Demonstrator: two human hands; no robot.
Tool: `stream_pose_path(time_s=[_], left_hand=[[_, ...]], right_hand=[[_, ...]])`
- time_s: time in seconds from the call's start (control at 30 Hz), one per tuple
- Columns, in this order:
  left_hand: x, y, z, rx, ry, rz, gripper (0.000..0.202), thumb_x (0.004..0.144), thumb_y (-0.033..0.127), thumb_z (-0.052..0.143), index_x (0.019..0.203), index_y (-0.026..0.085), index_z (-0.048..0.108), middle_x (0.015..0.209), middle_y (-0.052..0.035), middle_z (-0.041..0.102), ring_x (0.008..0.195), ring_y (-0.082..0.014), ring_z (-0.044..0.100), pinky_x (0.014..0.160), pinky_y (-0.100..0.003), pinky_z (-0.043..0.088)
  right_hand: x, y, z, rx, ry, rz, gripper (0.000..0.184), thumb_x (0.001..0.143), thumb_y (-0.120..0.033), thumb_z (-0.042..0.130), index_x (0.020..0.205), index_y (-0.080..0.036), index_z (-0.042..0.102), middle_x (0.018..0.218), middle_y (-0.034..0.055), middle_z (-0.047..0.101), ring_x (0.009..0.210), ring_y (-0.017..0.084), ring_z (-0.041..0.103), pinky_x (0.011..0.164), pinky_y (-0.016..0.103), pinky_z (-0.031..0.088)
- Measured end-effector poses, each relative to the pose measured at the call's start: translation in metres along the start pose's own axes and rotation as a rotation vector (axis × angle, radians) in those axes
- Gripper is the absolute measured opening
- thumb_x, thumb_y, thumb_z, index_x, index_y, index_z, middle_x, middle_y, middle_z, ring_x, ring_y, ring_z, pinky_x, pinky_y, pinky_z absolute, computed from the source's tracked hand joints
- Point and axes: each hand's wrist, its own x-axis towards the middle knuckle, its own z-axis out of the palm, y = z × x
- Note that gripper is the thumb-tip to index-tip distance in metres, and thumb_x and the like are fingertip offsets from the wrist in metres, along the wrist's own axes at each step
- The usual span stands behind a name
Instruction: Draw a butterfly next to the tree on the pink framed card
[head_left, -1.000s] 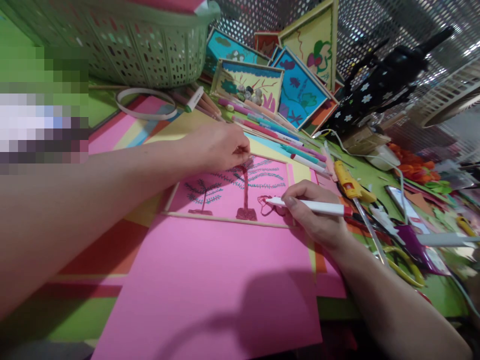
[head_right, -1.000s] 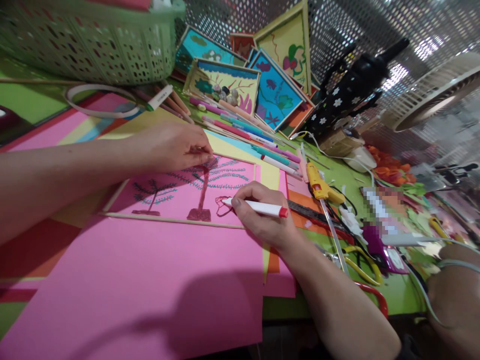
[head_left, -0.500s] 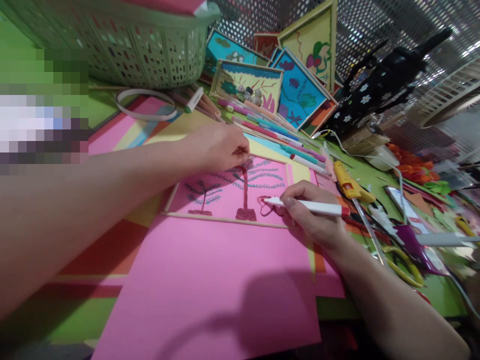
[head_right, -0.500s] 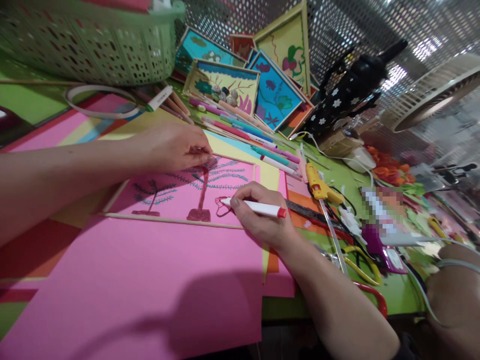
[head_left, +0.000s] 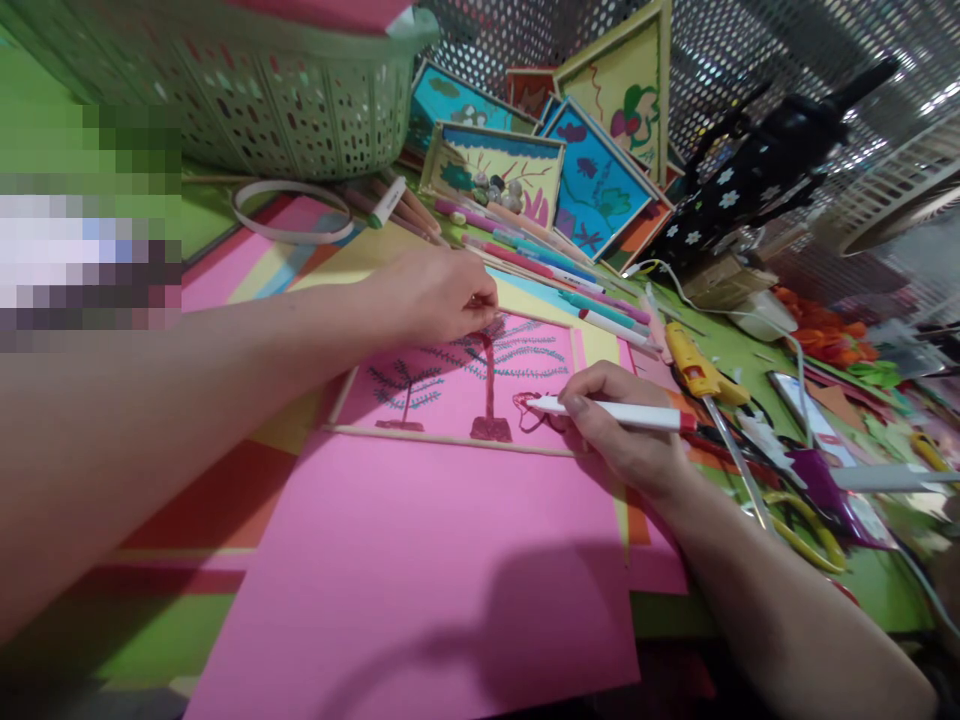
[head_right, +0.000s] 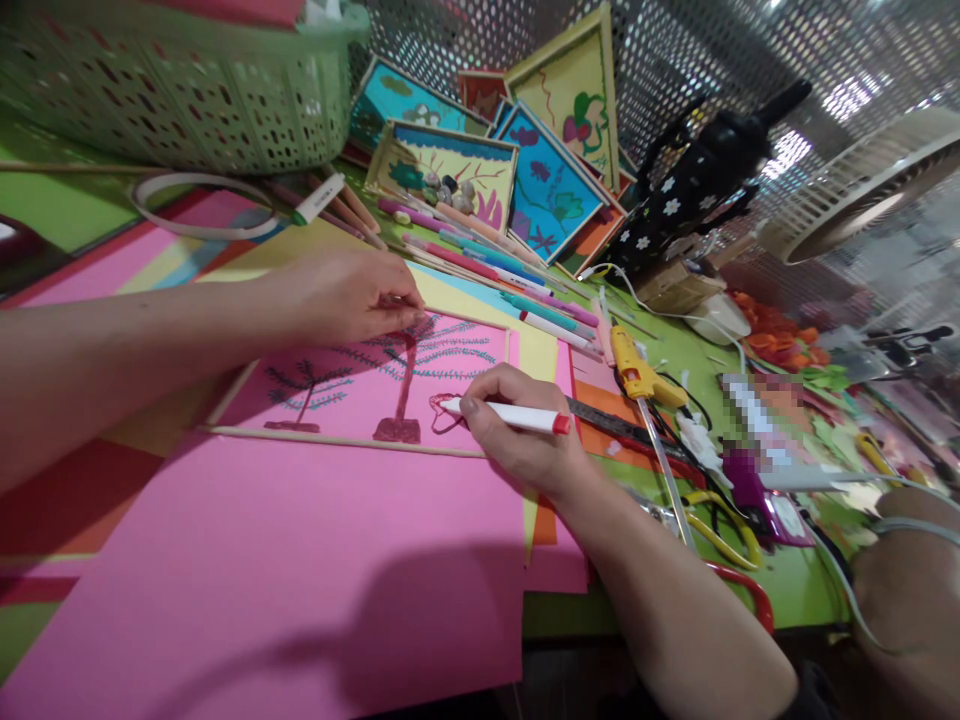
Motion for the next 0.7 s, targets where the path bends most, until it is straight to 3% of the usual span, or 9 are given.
stream_pose_path(time_s=[0.27, 0.7], left_hand=[[0.0008, -0.0001, 0.0007, -0.014, -0.026, -0.011, 0.035, 0.087, 0.032, 0.043, 0.100, 0.018, 0.073, 0.093, -0.0054, 0.069, 0.087, -0.0224, 0.062, 0.068, -0.029, 0.039], [0.0002, -0.0017, 0.0014, -0.036, 0.006, 0.016, 0.032, 0.088, 0.032, 0.045, 0.096, 0.018, 0.072, 0.089, -0.0049, 0.069, 0.080, -0.0188, 0.059, 0.063, -0.028, 0.037]], right_hand=[[0.0009, -0.0005, 0.0012, 0.025, -0.022, 0.015, 0.012, 0.079, -0.028, 0.063, 0.070, -0.020, 0.060, 0.060, -0.0019, 0.059, 0.056, 0.011, 0.055, 0.051, 0.024, 0.041], [0.0013, -0.0020, 0.0007, -0.001, 0.006, 0.038, 0.014, 0.076, -0.030, 0.063, 0.068, -0.019, 0.059, 0.060, -0.0013, 0.060, 0.053, 0.010, 0.052, 0.048, 0.023, 0.039]])
